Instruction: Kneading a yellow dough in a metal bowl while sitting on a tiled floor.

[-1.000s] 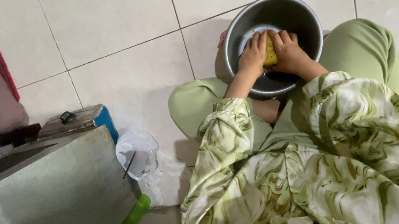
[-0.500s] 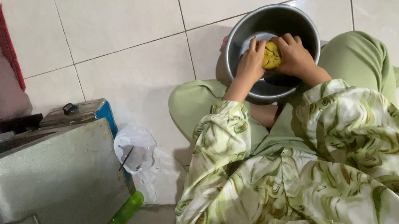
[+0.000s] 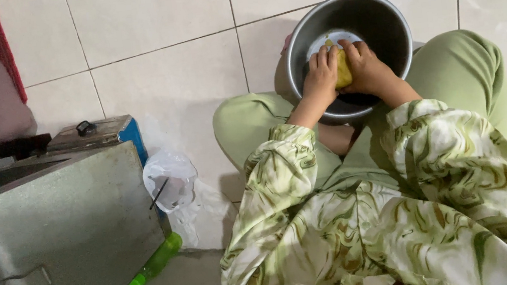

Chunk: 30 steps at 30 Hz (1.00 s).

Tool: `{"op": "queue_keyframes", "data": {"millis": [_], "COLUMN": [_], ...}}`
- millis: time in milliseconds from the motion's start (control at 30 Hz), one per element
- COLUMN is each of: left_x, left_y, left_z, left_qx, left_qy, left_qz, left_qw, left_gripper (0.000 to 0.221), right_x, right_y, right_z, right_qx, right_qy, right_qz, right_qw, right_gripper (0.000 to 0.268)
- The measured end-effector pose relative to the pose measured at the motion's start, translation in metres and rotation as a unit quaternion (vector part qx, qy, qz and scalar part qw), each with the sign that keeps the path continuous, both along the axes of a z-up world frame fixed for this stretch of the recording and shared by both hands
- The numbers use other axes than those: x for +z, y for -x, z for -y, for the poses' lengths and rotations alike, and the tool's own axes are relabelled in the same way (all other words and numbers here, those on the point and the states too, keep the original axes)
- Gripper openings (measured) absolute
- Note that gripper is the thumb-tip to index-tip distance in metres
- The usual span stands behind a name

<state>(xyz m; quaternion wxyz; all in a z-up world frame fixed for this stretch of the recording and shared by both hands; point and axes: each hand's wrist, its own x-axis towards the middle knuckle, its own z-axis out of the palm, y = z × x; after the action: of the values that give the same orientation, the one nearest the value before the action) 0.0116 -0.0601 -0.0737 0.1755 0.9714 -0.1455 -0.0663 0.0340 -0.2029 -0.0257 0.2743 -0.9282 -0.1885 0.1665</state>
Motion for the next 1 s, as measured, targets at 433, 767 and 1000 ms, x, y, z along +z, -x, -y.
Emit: {"op": "queue_keyframes", "data": {"millis": [433, 767, 1000], "left_x": [0.027, 0.026, 0.042], "left_y": [-0.004, -0.012, -0.013], "left_z": [-0.001, -0.01, -0.016], "left_qx": [0.014, 0.017, -0.028], "left_qy": [0.062, 0.108, 0.095], "left_qz": [-0.084, -0.24, -0.287], "left_qw": [0.994, 0.965, 0.953], "left_gripper": [0.086, 0.1, 0.098], "right_x": [-0.004, -0.036, -0.039], "right_y": [0.005, 0.012, 0.023], "right_z": [0.016, 0.016, 0.016], "right_qx": [0.021, 0.036, -0.012], "right_qy": [-0.07, -0.038, -0.035], "right_qz": [0.097, 0.023, 0.028], "right_qw": [0.993, 0.998, 0.999], "right_gripper": [0.098, 0.109, 0.096]}}
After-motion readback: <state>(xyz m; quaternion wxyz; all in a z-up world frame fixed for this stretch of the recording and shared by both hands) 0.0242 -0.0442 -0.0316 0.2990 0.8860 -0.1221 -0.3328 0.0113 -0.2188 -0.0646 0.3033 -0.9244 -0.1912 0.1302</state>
